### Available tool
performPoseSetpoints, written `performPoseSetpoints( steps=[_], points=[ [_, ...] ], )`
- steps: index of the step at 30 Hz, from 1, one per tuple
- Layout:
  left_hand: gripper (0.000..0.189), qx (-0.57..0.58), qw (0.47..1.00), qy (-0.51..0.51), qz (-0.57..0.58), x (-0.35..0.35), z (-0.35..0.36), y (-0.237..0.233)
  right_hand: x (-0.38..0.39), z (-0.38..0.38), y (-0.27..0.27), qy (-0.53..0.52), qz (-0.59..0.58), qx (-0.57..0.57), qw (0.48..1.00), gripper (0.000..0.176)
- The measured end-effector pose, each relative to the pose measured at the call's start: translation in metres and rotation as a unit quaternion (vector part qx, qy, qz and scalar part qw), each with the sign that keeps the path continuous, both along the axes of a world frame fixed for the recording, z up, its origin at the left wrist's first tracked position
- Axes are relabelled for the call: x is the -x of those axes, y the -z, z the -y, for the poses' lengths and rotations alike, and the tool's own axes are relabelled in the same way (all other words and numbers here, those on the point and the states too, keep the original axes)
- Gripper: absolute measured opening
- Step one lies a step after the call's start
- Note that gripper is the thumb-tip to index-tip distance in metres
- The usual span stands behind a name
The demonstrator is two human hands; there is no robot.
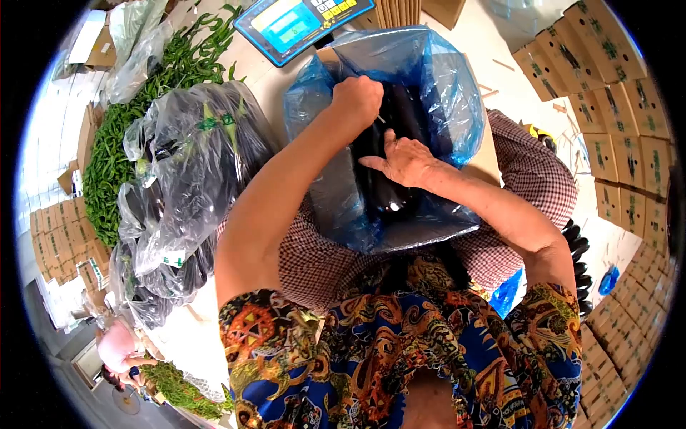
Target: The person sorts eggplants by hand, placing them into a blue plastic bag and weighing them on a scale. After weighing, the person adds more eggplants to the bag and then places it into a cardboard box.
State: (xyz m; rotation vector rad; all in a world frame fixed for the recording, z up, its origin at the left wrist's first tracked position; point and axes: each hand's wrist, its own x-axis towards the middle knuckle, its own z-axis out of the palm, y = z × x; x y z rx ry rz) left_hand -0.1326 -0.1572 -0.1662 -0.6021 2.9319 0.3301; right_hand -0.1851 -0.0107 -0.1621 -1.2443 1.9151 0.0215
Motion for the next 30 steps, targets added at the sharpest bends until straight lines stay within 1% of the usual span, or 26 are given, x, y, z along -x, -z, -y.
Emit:
performPoseSetpoints(
  steps=[1,4,5,6,8,10,11,12,14,15,16,18,20,22,24,25,26,28,29,30],
  points=[
    [0.015,-0.001,1.000,0.014,0.011,-0.003,-0.004,-0.011,0.000,-0.001,-0.006,-0.007,-0.023,0.004,1.000,0.083],
    [0.018,-0.034,0.997,0.052,0.050,-0.022,-0.024,-0.056,0.019,-0.006,-0.035,-0.057,-0.022,0.014,0.998,0.075],
    [0.019,-0.044,0.995,0.073,0.056,-0.031,-0.032,-0.061,0.026,-0.008,-0.047,-0.093,-0.026,0.010,0.995,0.066],
    [0.020,-0.054,0.992,0.093,0.062,-0.040,-0.040,-0.067,0.035,-0.011,-0.061,-0.110,-0.016,0.031,0.993,0.056],
    [0.021,-0.104,0.982,0.109,0.111,-0.055,-0.060,-0.093,0.054,-0.018,-0.071,-0.116,0.012,0.069,0.991,0.048],
    [0.023,-0.124,0.978,0.139,0.095,-0.071,-0.072,-0.092,0.067,-0.021,-0.082,-0.087,0.015,0.065,0.994,0.043],
    [0.023,-0.120,0.977,0.149,0.090,-0.076,-0.077,-0.090,0.072,-0.025,-0.087,-0.051,0.024,0.086,0.995,0.043],
    [0.023,-0.125,0.978,0.158,0.060,-0.081,-0.080,-0.086,0.079,-0.028,-0.083,-0.041,0.033,0.095,0.994,0.046],
    [0.023,-0.129,0.976,0.173,0.000,-0.088,-0.085,-0.080,0.089,-0.038,-0.070,-0.051,0.035,0.158,0.986,0.048],
    [0.027,-0.117,0.975,0.186,0.004,-0.089,-0.087,-0.080,0.088,-0.042,-0.068,-0.042,0.040,0.161,0.985,0.049],
    [0.028,-0.118,0.974,0.191,-0.002,-0.089,-0.088,-0.081,0.086,-0.039,-0.075,-0.019,0.054,0.100,0.993,0.050],
    [0.030,-0.120,0.972,0.204,-0.013,-0.090,-0.089,-0.081,0.084,-0.041,-0.068,-0.014,0.107,0.119,0.987,0.047],
    [0.029,-0.110,0.970,0.210,-0.048,-0.088,-0.089,-0.078,0.081,-0.039,-0.069,-0.026,0.116,0.121,0.985,0.048],
    [0.030,-0.105,0.967,0.223,-0.064,-0.088,-0.090,-0.078,0.077,-0.037,-0.072,-0.010,0.135,0.111,0.984,0.050],
    [0.028,-0.098,0.967,0.223,-0.078,-0.088,-0.090,-0.079,0.076,-0.036,-0.071,-0.033,0.123,0.122,0.984,0.050],
    [0.028,-0.093,0.966,0.226,-0.080,-0.087,-0.091,-0.078,0.074,-0.035,-0.074,-0.068,0.104,0.108,0.986,0.051],
    [0.027,-0.088,0.966,0.229,-0.082,-0.088,-0.092,-0.077,0.077,-0.041,-0.064,-0.125,0.098,0.152,0.976,0.059],
    [0.025,-0.098,0.964,0.232,-0.086,-0.088,-0.091,-0.074,0.073,-0.043,-0.071,-0.181,0.094,0.129,0.970,0.065],
    [0.025,-0.107,0.962,0.236,-0.085,-0.088,-0.091,-0.077,0.072,-0.048,-0.069,-0.221,0.084,0.149,0.960,0.068],
    [0.025,-0.115,0.961,0.239,-0.083,-0.088,-0.090,-0.078,0.074,-0.050,-0.070,-0.227,0.095,0.131,0.960,0.068]
  ],
)
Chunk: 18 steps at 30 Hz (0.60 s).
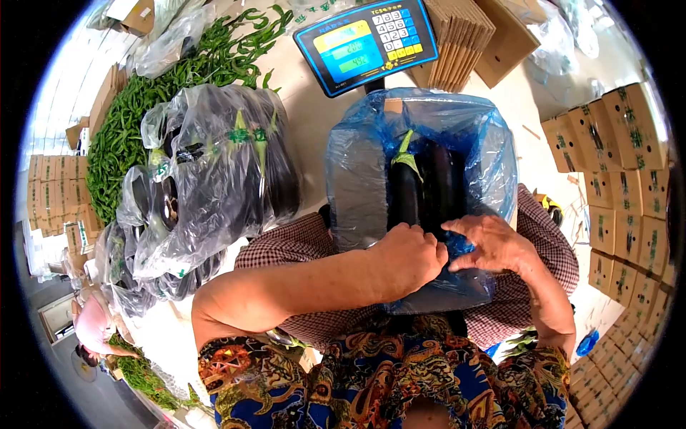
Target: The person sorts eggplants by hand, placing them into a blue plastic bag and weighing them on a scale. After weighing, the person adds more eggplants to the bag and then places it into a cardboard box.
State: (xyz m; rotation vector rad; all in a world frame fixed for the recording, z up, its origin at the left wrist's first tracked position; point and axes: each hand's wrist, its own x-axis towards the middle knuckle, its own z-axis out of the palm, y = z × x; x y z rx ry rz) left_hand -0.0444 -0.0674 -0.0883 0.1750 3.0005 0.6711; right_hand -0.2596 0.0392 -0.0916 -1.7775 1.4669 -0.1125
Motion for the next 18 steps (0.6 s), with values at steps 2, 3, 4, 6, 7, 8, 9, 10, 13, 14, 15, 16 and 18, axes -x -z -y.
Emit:
performPoseSetpoints(
  steps=[2,3,4,6,7,8,9,10,13,14,15,16,18],
  points=[
    [0.026,0.006,1.000,0.000,0.012,0.001,0.002,-0.002,0.001,-0.003,-0.004,-0.016,0.012,-0.039,0.999,0.070],
    [0.026,0.008,1.000,0.001,0.019,0.001,0.002,-0.004,-0.002,-0.007,-0.004,-0.008,-0.009,-0.023,1.000,0.055],
    [0.026,0.011,1.000,0.005,0.018,0.000,0.004,-0.006,-0.001,-0.010,0.000,-0.036,-0.054,-0.044,0.997,0.048],
    [0.027,0.004,1.000,0.024,0.017,0.001,0.007,-0.007,0.004,-0.029,0.018,-0.085,-0.137,-0.102,0.982,0.034],
    [0.029,-0.012,0.999,0.026,0.046,0.003,0.010,-0.011,0.007,-0.041,0.026,-0.052,-0.150,-0.158,0.975,0.023],
    [0.028,-0.025,0.999,0.013,0.038,0.003,0.014,-0.014,0.001,-0.040,0.010,-0.070,-0.197,-0.133,0.969,0.020],
    [0.026,-0.025,0.999,0.007,0.030,0.003,0.018,-0.012,0.009,-0.050,0.004,-0.056,-0.223,-0.133,0.964,0.020],
    [0.028,-0.012,0.999,-0.002,0.041,0.003,0.023,-0.019,0.017,-0.060,-0.001,-0.043,-0.248,-0.134,0.958,0.021],
    [0.033,-0.001,1.000,-0.023,0.005,-0.001,0.029,-0.022,0.042,-0.064,-0.056,0.060,-0.093,-0.045,0.993,0.016],
    [0.033,0.007,1.000,-0.030,-0.002,-0.002,0.031,-0.023,0.046,-0.068,-0.064,0.077,-0.063,-0.044,0.994,0.014],
    [0.033,0.007,1.000,-0.024,-0.014,-0.002,0.030,-0.021,0.048,-0.074,-0.064,0.084,-0.060,-0.069,0.992,0.008],
    [0.032,0.007,0.999,-0.019,-0.026,-0.002,0.029,-0.016,0.049,-0.081,-0.059,0.090,-0.057,-0.094,0.990,0.003],
    [0.031,0.004,0.999,-0.002,-0.037,-0.003,0.021,-0.008,0.046,-0.100,-0.048,0.078,-0.099,-0.119,0.985,0.007]
  ],
)
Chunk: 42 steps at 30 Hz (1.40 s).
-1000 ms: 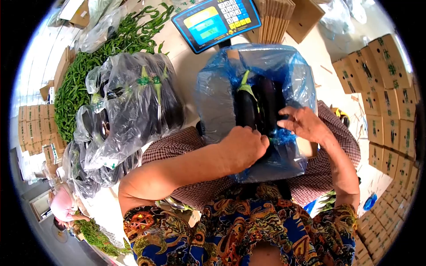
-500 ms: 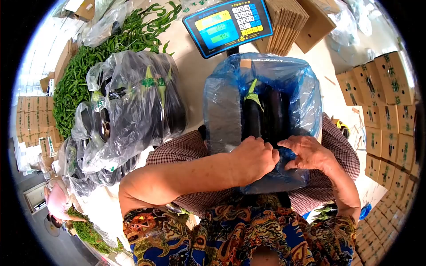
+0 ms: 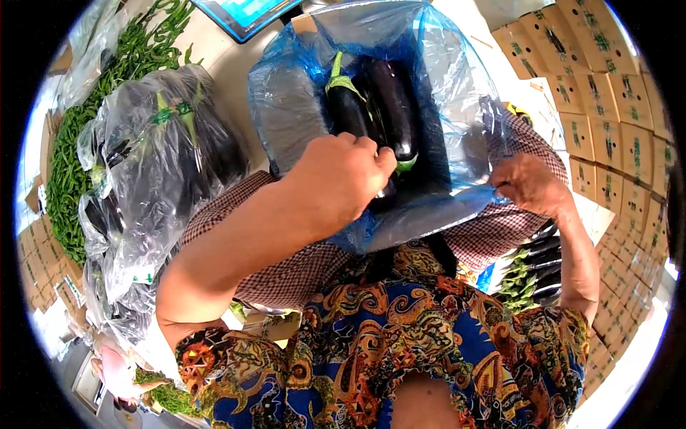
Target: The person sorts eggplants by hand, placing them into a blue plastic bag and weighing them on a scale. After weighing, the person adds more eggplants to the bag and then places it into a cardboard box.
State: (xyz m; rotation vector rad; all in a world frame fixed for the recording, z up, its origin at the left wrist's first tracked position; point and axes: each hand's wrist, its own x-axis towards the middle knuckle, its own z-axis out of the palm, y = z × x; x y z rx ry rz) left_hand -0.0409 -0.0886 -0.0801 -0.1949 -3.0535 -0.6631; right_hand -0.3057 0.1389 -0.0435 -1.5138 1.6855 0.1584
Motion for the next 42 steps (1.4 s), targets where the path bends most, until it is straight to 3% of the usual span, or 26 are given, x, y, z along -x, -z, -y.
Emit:
performPoseSetpoints(
  steps=[2,4,5,6,8,10,11,12,14,15,18,19,21,22,24,26,27,28,30,32,35,38,42],
  points=[
    [0.029,-0.003,1.000,0.019,0.000,-0.001,-0.013,0.004,-0.008,-0.022,0.012,-0.048,-0.085,-0.009,0.995,0.010],
    [0.024,-0.002,0.994,0.083,0.073,-0.003,-0.024,-0.001,-0.017,-0.030,0.015,0.003,-0.097,-0.145,0.985,0.011],
    [0.027,-0.003,0.993,0.093,0.079,-0.006,-0.030,0.002,-0.023,-0.028,0.004,-0.056,-0.112,-0.076,0.989,0.011],
    [0.030,-0.004,0.991,0.102,0.084,-0.009,-0.036,0.007,-0.020,-0.024,-0.002,-0.042,-0.110,-0.067,0.991,0.017],
    [0.034,-0.007,0.988,0.113,0.105,-0.008,-0.039,-0.002,-0.005,-0.032,-0.009,-0.026,-0.104,0.192,0.976,0.022],
    [0.033,-0.020,0.997,0.078,-0.003,-0.011,-0.039,-0.001,0.003,-0.006,-0.027,0.149,-0.171,0.130,0.965,0.027],
    [0.031,-0.033,0.997,0.065,0.003,-0.010,-0.038,-0.005,0.001,0.009,-0.037,0.244,-0.200,0.118,0.941,0.028],
    [0.029,-0.043,0.998,0.046,0.012,-0.008,-0.034,-0.014,0.004,0.019,-0.035,0.239,-0.178,0.230,0.926,0.025],
    [0.026,-0.030,0.999,0.003,-0.028,-0.013,-0.017,-0.044,-0.010,0.043,-0.045,0.256,-0.173,0.191,0.932,0.023],
    [0.029,-0.001,0.999,-0.023,-0.035,-0.022,-0.005,-0.063,-0.020,0.052,-0.043,0.241,-0.123,0.194,0.943,0.023],
    [0.035,-0.074,0.975,-0.184,-0.104,-0.066,0.032,-0.080,-0.033,0.063,-0.026,0.168,-0.045,0.198,0.965,0.026],
    [0.041,0.056,0.965,-0.210,-0.143,-0.088,0.051,-0.074,-0.041,0.071,-0.025,0.159,-0.032,0.178,0.971,0.027],
    [0.053,0.183,0.903,-0.352,-0.166,-0.141,0.083,-0.063,-0.052,0.084,-0.017,0.118,-0.039,0.162,0.979,0.029],
    [0.058,0.177,0.853,-0.467,-0.154,-0.167,0.093,-0.062,-0.055,0.088,-0.012,0.096,-0.023,0.152,0.983,0.031],
    [0.061,0.303,0.754,-0.577,-0.084,-0.198,0.102,-0.056,-0.059,0.098,-0.002,0.059,-0.015,0.134,0.989,0.033],
    [0.058,0.219,0.726,-0.651,0.029,-0.234,0.108,-0.032,-0.072,0.108,0.002,0.023,0.006,0.139,0.990,0.034],
    [0.059,0.065,0.723,-0.679,0.109,-0.239,0.110,-0.029,-0.080,0.112,0.005,0.001,0.010,0.151,0.988,0.034],
    [0.055,-0.012,0.742,-0.661,0.107,-0.245,0.110,-0.012,-0.086,0.116,0.007,-0.020,0.013,0.165,0.986,0.033],
    [0.056,0.028,0.772,-0.630,0.076,-0.238,0.101,0.026,-0.097,0.124,0.013,-0.036,0.028,0.164,0.985,0.034],
    [0.062,-0.002,0.794,-0.608,-0.026,-0.213,0.098,0.043,-0.104,0.129,0.014,-0.050,0.042,0.164,0.984,0.034],
    [0.065,0.016,0.794,-0.597,-0.112,-0.179,0.103,0.067,-0.114,0.134,0.009,-0.043,0.043,0.136,0.989,0.035],
    [0.064,-0.006,0.818,-0.575,0.021,-0.153,0.099,0.071,-0.120,0.137,0.007,-0.040,0.044,0.131,0.990,0.035],
    [0.051,0.149,0.822,-0.550,0.019,-0.152,0.087,0.079,-0.117,0.136,0.020,-0.045,0.066,0.137,0.987,0.034]
  ],
)
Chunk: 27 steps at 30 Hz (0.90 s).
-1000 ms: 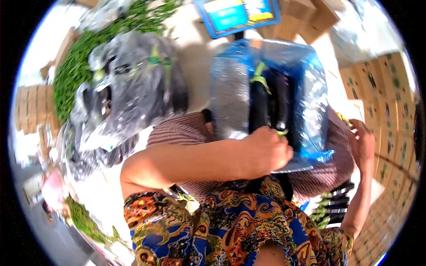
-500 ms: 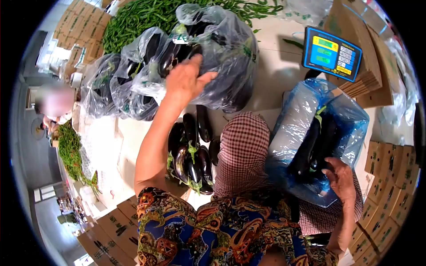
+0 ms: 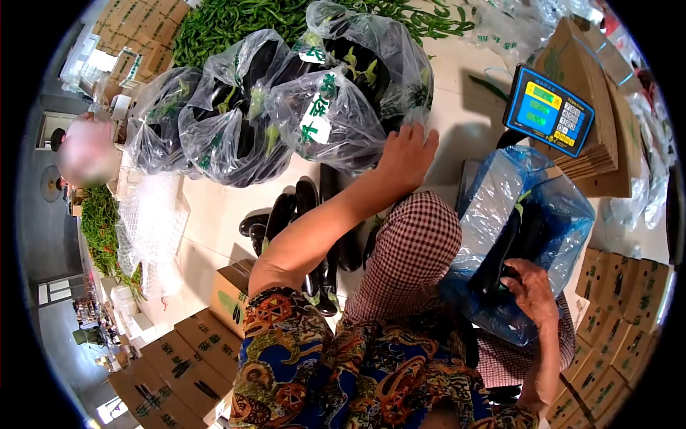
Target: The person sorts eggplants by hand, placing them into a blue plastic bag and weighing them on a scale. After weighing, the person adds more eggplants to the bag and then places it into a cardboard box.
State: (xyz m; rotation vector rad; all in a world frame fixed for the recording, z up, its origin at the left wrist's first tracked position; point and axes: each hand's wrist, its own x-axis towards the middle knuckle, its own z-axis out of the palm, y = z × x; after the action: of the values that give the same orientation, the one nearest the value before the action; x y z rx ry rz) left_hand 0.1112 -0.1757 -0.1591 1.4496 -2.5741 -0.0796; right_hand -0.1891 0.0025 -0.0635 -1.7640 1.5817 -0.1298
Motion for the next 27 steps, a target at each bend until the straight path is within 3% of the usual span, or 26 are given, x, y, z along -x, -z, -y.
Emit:
performPoseSetpoints(
  steps=[3,5,6,9,10,12,17,18,19,20,21,22,23,24,25,26,27],
  points=[
    [0.042,-0.045,0.995,0.065,0.060,-0.021,-0.005,-0.016,-0.006,0.004,0.005,-0.026,-0.022,-0.021,0.999,0.032],
    [0.036,-0.109,0.992,0.035,0.060,-0.037,0.002,-0.053,-0.008,0.006,0.007,-0.025,-0.034,-0.024,0.999,0.030],
    [0.030,-0.057,0.995,-0.041,-0.073,-0.046,0.005,-0.074,-0.009,0.008,0.008,-0.028,-0.038,-0.027,0.999,0.029],
    [0.028,0.105,0.980,-0.095,-0.143,-0.088,0.054,-0.088,-0.011,0.012,0.013,-0.017,-0.028,-0.030,0.999,0.025],
    [0.030,0.119,0.981,-0.120,-0.099,-0.103,0.073,-0.087,-0.009,0.013,0.014,-0.022,-0.026,-0.017,0.999,0.025],
    [0.040,-0.013,0.977,-0.213,0.022,-0.122,0.105,-0.081,-0.010,0.012,0.014,-0.032,-0.043,-0.005,0.999,0.025],
    [0.077,-0.217,0.929,-0.208,0.217,-0.132,0.140,-0.051,-0.002,0.006,0.018,-0.018,-0.056,-0.016,0.998,0.027],
    [0.069,-0.223,0.922,-0.224,0.223,-0.136,0.149,-0.039,0.000,-0.006,0.020,-0.018,-0.038,0.093,0.995,0.029],
    [0.066,-0.174,0.950,-0.201,0.163,-0.146,0.147,-0.035,0.005,-0.015,0.027,-0.016,-0.029,0.150,0.988,0.031],
    [0.060,-0.242,0.948,-0.190,0.085,-0.157,0.154,-0.028,0.007,-0.017,0.026,-0.015,-0.042,0.162,0.986,0.028],
    [0.054,-0.313,0.932,-0.185,0.003,-0.167,0.161,-0.021,0.005,-0.010,0.013,-0.013,-0.089,0.056,0.994,0.024],
    [0.048,-0.380,0.903,-0.185,-0.073,-0.177,0.167,-0.015,0.011,-0.014,0.016,0.002,-0.083,0.031,0.996,0.022],
    [0.044,-0.237,0.956,-0.176,-0.004,-0.150,0.141,-0.049,0.019,-0.019,0.020,0.010,-0.097,0.018,0.995,0.024],
    [0.042,-0.282,0.925,-0.168,-0.191,-0.170,0.141,-0.035,0.023,-0.023,0.023,0.012,-0.106,0.008,0.994,0.025],
    [0.046,-0.302,0.924,-0.184,-0.146,-0.194,0.153,-0.033,0.028,-0.027,0.026,0.029,-0.096,0.006,0.995,0.028],
    [0.053,-0.300,0.924,-0.210,-0.112,-0.170,0.133,-0.072,0.032,-0.029,0.028,0.041,-0.086,0.007,0.995,0.031],
    [0.053,-0.275,0.921,-0.196,-0.194,-0.166,0.114,-0.086,0.035,-0.031,0.030,0.049,-0.077,0.009,0.996,0.034]
  ],
)
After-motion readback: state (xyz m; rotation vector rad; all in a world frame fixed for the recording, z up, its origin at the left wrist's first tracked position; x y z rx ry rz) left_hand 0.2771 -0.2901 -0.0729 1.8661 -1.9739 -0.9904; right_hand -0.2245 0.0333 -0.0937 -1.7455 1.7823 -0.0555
